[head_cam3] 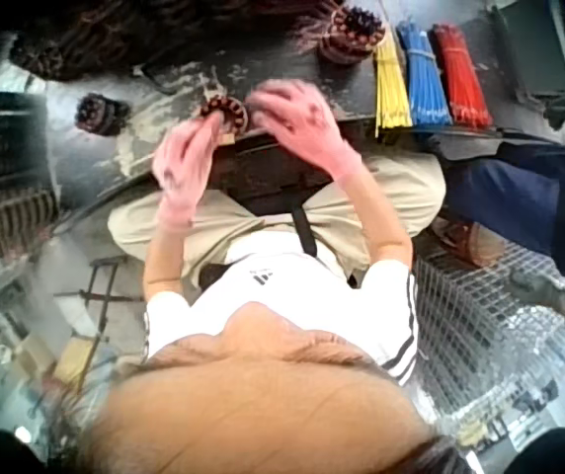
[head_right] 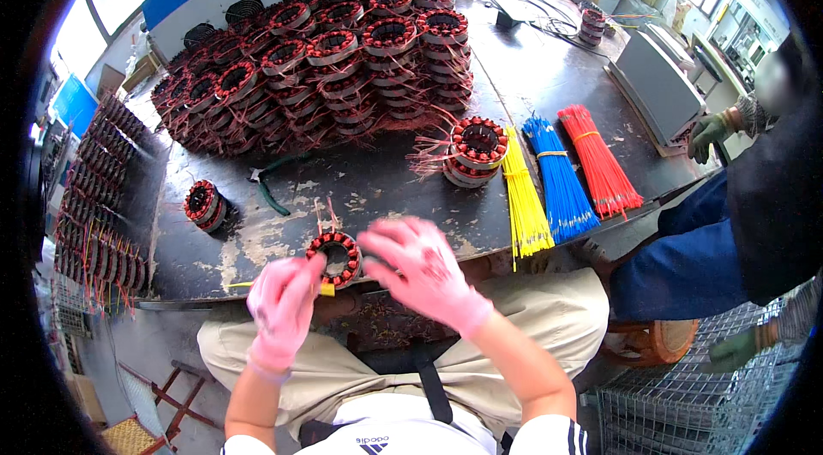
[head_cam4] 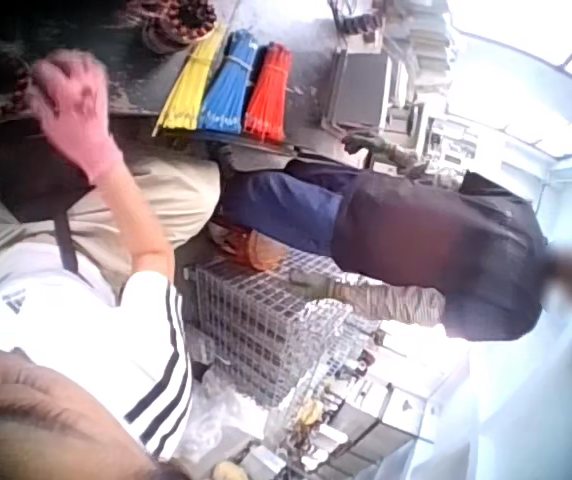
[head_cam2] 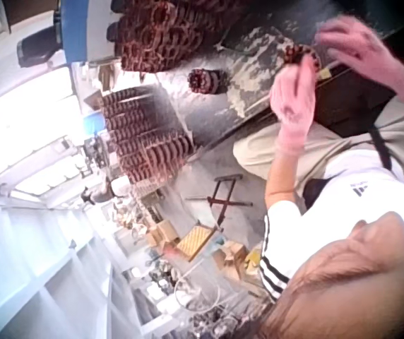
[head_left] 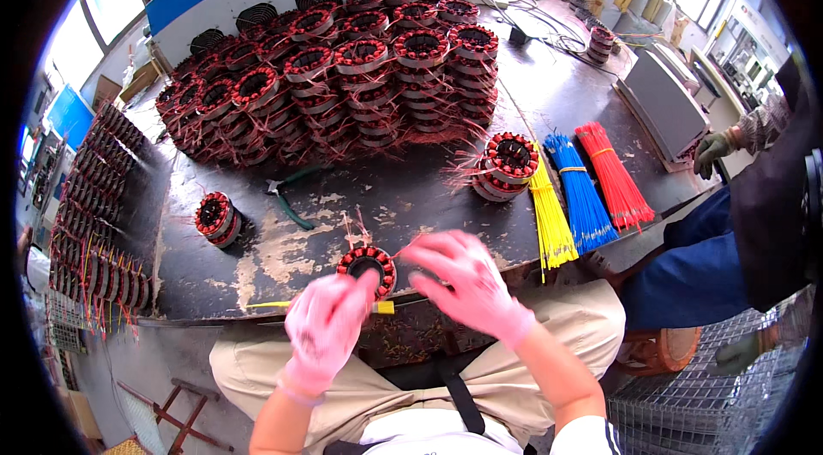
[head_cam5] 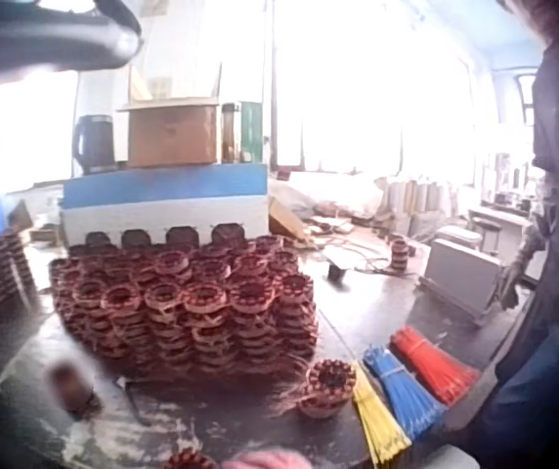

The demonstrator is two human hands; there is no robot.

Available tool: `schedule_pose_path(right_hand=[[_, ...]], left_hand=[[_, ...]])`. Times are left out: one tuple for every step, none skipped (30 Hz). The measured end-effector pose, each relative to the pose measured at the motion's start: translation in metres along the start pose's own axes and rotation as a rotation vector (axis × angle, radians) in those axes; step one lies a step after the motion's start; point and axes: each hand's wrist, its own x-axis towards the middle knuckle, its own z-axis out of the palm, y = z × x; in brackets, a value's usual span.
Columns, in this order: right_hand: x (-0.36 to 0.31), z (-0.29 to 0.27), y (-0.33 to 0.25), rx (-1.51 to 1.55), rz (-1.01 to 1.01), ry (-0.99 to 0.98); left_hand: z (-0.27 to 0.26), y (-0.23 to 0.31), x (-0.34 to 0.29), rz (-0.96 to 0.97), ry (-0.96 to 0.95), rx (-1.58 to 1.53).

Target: The person assembles electric motor stators by inserting wires into metal cores. They use pliers to cut or manipulate the wires and move the completed components into a stack on the table.

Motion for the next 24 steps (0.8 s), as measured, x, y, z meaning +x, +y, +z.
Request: schedule_pose_path(right_hand=[[0.009,0.012,0.014,-0.24,-0.102,0.039],[0.011,0.025,0.029,-0.334,-0.112,-0.046],[0.011,0.033,0.043,-0.435,-0.112,-0.127],[0.006,0.042,0.05,-0.518,-0.019,-0.304],[0.003,0.043,0.044,-0.511,0.008,-0.312],[-0.004,0.041,0.033,-0.502,0.04,-0.327],[-0.011,0.04,0.023,-0.495,0.073,-0.342],[-0.024,0.042,0.015,-0.452,0.086,-0.299],[-0.035,0.045,0.004,-0.37,0.097,-0.241],[-0.046,0.05,-0.001,-0.322,0.142,-0.232],[-0.053,0.055,-0.004,-0.272,0.181,-0.215],[-0.055,0.059,-0.005,-0.176,0.235,-0.134],[-0.057,0.061,-0.006,-0.139,0.265,-0.141],[-0.056,0.06,-0.007,-0.105,0.291,-0.143],[-0.055,0.059,-0.008,-0.072,0.317,-0.144],[-0.052,0.053,-0.007,0.034,0.382,-0.127],[-0.045,0.043,-0.003,0.134,0.445,-0.112],[-0.038,0.036,0.007,0.17,0.465,-0.101],[-0.031,0.038,0.02,0.173,0.467,-0.097],[-0.012,0.033,0.024,0.262,0.605,-0.286],[0.006,0.029,0.027,0.346,0.742,-0.468],[0.012,0.034,0.032,0.436,0.786,-0.499],[0.017,0.044,0.041,0.524,0.825,-0.525],[0.021,0.052,0.047,0.619,0.864,-0.559]], left_hand=[[0.015,-0.002,0.002,-0.156,-0.014,-0.082],[0.03,-0.002,0.004,-0.235,-0.028,-0.133],[0.047,-0.005,0.006,-0.308,-0.047,-0.194],[0.063,-0.015,-0.001,-0.337,-0.082,-0.236],[0.068,-0.022,-0.003,-0.345,-0.132,-0.179],[0.069,-0.028,-0.009,-0.363,-0.154,-0.141],[0.068,-0.034,-0.014,-0.38,-0.177,-0.103],[0.066,-0.037,-0.016,-0.35,-0.197,-0.095],[0.062,-0.038,-0.016,-0.33,-0.229,-0.104],[0.061,-0.039,-0.018,-0.313,-0.237,-0.133],[0.06,-0.041,-0.018,-0.291,-0.242,-0.154],[0.059,-0.041,-0.017,-0.285,-0.253,-0.159],[0.059,-0.041,-0.018,-0.279,-0.263,-0.165],[0.058,-0.042,-0.016,-0.268,-0.268,-0.17],[0.056,-0.042,-0.015,-0.282,-0.283,-0.194],[0.053,-0.043,-0.014,-0.296,-0.298,-0.218],[0.05,-0.043,-0.012,-0.31,-0.306,-0.247],[0.046,-0.043,-0.009,-0.304,-0.322,-0.282],[0.046,-0.044,-0.008,-0.309,-0.318,-0.323],[0.046,-0.044,-0.006,-0.315,-0.315,-0.368],[0.048,-0.044,-0.004,-0.312,-0.312,-0.416],[0.053,-0.045,-0.004,-0.308,-0.335,-0.417],[0.059,-0.045,-0.004,-0.315,-0.32,-0.43],[0.064,-0.046,-0.007,-0.331,-0.306,-0.441]])
